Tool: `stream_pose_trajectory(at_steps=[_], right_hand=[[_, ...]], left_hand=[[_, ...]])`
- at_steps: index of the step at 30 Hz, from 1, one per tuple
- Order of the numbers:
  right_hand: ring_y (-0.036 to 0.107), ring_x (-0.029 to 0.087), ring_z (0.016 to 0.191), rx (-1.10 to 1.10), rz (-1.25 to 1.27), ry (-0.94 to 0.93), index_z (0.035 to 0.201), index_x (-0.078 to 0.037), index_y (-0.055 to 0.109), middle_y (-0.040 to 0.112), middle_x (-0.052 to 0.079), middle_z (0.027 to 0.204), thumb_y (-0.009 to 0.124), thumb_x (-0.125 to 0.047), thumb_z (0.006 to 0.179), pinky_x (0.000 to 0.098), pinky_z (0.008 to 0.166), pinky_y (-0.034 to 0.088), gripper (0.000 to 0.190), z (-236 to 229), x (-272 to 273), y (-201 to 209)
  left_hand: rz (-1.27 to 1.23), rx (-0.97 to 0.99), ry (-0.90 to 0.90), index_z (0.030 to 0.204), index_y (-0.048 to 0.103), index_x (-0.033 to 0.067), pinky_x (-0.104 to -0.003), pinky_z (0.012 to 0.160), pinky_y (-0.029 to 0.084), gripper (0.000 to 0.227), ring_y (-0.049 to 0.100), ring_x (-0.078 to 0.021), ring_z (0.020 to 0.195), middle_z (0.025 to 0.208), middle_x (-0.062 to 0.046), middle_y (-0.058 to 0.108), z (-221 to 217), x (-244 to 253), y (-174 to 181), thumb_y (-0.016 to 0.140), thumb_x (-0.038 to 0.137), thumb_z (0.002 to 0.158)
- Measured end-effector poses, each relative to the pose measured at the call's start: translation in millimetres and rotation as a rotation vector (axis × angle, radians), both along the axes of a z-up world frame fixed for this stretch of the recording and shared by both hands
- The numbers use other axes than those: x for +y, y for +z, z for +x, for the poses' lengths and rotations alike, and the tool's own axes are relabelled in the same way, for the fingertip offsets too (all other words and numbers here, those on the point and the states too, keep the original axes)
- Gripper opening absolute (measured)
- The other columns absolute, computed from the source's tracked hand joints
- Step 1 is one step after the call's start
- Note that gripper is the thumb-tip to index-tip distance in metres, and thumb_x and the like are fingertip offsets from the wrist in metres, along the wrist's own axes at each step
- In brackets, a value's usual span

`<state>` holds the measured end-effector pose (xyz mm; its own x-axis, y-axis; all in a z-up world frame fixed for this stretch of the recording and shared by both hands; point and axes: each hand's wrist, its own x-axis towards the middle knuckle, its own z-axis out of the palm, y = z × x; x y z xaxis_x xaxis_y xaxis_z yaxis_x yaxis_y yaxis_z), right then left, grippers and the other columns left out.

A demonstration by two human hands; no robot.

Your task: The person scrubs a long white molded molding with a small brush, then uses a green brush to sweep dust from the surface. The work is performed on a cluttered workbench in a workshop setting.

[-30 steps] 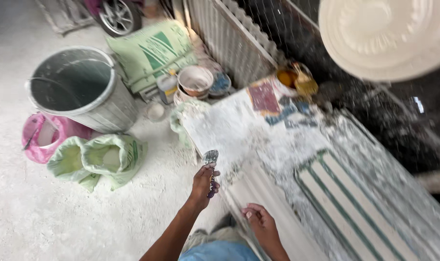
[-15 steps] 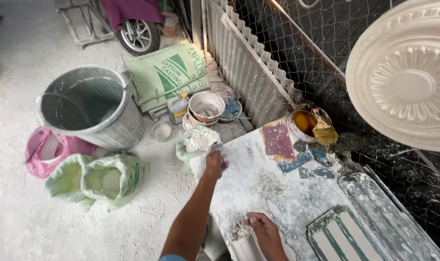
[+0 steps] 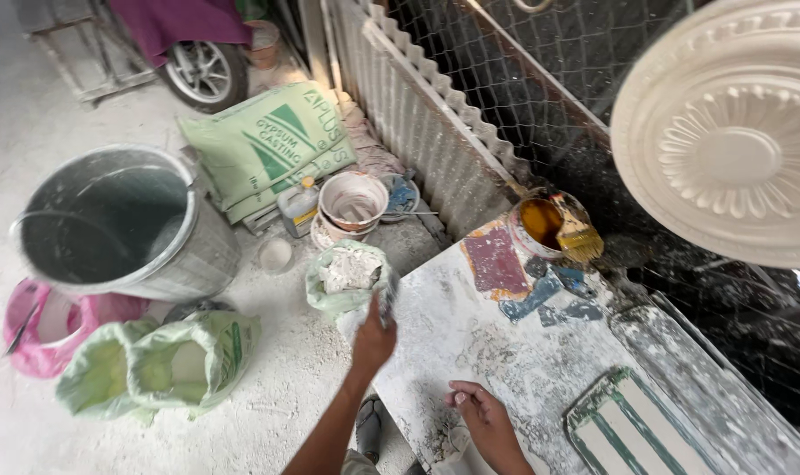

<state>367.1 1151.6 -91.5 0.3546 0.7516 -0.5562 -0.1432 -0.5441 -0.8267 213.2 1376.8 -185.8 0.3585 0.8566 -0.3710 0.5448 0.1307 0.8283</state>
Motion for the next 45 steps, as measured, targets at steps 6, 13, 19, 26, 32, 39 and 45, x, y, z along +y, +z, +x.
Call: stream_pose_trajectory(at_steps=[6,13,19,26,32,39,45], right_hand=[[0.070,0.015,0.099,-0.099,0.082,-0.024,0.125,0.000,0.067,0.076,0.009,0.103,0.057,-0.017,0.102,0.0292,0.090,0.055,0.030,-34,-4,48],[0.068,0.014,0.103,-0.100,0.045,-0.333,0.126,-0.001,0.066,0.073,0.008,0.105,0.056,-0.016,0.102,0.0274,0.095,0.054,0.029,-51,-75,47],[0.069,0.015,0.101,-0.240,-0.053,-0.663,0.125,-0.002,0.067,0.076,0.009,0.105,0.059,-0.017,0.101,0.0285,0.093,0.054,0.030,-65,-125,53],[0.066,0.012,0.096,-0.457,-0.143,-0.855,0.122,-0.005,0.069,0.069,0.003,0.113,0.064,-0.009,0.094,0.0282,0.090,0.057,0.028,-86,-114,101],[0.063,0.011,0.086,-0.453,-0.222,-1.109,0.120,-0.004,0.072,0.069,0.005,0.100,0.065,-0.010,0.094,0.0273,0.081,0.055,0.028,-83,-143,111],[0.070,0.015,0.096,-0.282,0.126,-1.319,0.118,0.008,0.065,0.072,0.010,0.102,0.074,-0.009,0.089,0.0275,0.088,0.058,0.034,-16,-159,101],[0.058,0.012,0.128,-0.252,0.180,-1.247,0.136,-0.006,0.053,0.064,0.004,0.135,0.061,-0.027,0.099,0.0280,0.109,0.045,0.043,36,-206,99]], left_hand=[[0.534,0.568,-0.316,0.140,0.042,0.0057,-0.048,0.060,0.065,0.055,0.072,-0.0391,0.089,0.159,-0.012,0.046,18,39,-21,0.055,0.008,0.087],[0.240,0.400,-0.731,0.144,0.052,0.0146,-0.053,0.084,0.060,0.051,0.072,-0.0411,0.096,0.128,-0.018,0.065,2,-25,49,0.056,0.015,0.093],[0.352,-0.028,-0.795,0.137,0.054,0.0078,-0.057,0.081,0.057,0.050,0.069,-0.0441,0.092,0.105,-0.022,0.072,84,-5,59,0.061,0.022,0.090],[0.540,-0.234,-0.905,0.143,0.055,0.0040,-0.056,0.092,0.053,0.057,0.064,-0.0463,0.108,0.123,-0.025,0.067,229,48,24,0.066,0.016,0.089],[0.829,-0.346,-0.827,0.134,0.062,-0.0026,-0.055,0.110,0.042,0.047,0.056,-0.0411,0.124,0.134,-0.023,0.061,254,-18,61,0.069,0.012,0.089],[0.130,-0.594,-1.084,0.118,0.068,0.0085,-0.043,0.092,0.057,0.020,0.071,-0.0302,0.102,0.121,-0.016,0.068,255,-156,166,0.059,0.012,0.101],[0.546,-0.690,-1.057,0.139,0.052,-0.0094,-0.055,0.086,0.051,0.049,0.061,-0.0459,0.104,0.119,-0.032,0.061,289,-200,230,0.067,0.009,0.096]])
